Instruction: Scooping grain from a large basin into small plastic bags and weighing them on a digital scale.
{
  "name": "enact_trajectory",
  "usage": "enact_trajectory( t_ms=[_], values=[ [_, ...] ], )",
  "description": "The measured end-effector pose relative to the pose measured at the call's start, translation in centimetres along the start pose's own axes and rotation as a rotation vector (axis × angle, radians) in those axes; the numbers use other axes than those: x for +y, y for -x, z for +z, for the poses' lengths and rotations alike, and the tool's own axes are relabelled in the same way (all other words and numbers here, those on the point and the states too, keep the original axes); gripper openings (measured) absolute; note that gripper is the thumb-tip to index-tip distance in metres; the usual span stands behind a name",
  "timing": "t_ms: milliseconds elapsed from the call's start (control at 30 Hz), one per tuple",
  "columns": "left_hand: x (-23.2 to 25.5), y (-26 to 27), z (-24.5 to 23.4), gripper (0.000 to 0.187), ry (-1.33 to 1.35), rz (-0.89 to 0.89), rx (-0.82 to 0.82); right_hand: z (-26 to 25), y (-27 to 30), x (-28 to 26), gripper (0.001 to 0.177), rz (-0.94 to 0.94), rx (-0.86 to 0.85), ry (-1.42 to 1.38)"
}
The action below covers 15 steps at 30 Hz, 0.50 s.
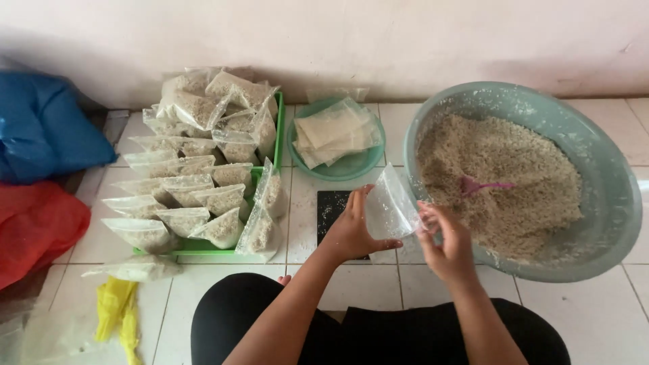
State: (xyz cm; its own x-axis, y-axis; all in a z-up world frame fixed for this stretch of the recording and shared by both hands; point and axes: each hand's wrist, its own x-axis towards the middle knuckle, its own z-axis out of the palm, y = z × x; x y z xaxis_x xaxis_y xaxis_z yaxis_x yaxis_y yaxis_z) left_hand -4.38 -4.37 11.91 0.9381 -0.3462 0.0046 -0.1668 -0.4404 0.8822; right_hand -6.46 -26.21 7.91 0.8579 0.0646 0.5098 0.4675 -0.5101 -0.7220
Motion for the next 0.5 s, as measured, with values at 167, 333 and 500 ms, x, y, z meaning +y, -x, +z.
enact_trajectory(
  t_ms=[167, 333, 500],
  values=[
    [-1.8, -0.8, 1.2, 0.109, -0.158, 0.033, -0.01, 1.2, -0.2, -1.3, 0.028, -0.168, -0.018, 0.207],
    [-1.4, -1.1, 1.3, 0.112, -0.218, -0.031, -0.019, 1.7, 0.0, -1.0, 0.061, -0.292, -0.004, 0.286],
    [-1.4, -1.2, 1.3, 0.126, -0.252, -0.038, -0.049, 1.8, -0.7, -2.1, 0.016, -0.363, 0.054, 0.38]
  ],
)
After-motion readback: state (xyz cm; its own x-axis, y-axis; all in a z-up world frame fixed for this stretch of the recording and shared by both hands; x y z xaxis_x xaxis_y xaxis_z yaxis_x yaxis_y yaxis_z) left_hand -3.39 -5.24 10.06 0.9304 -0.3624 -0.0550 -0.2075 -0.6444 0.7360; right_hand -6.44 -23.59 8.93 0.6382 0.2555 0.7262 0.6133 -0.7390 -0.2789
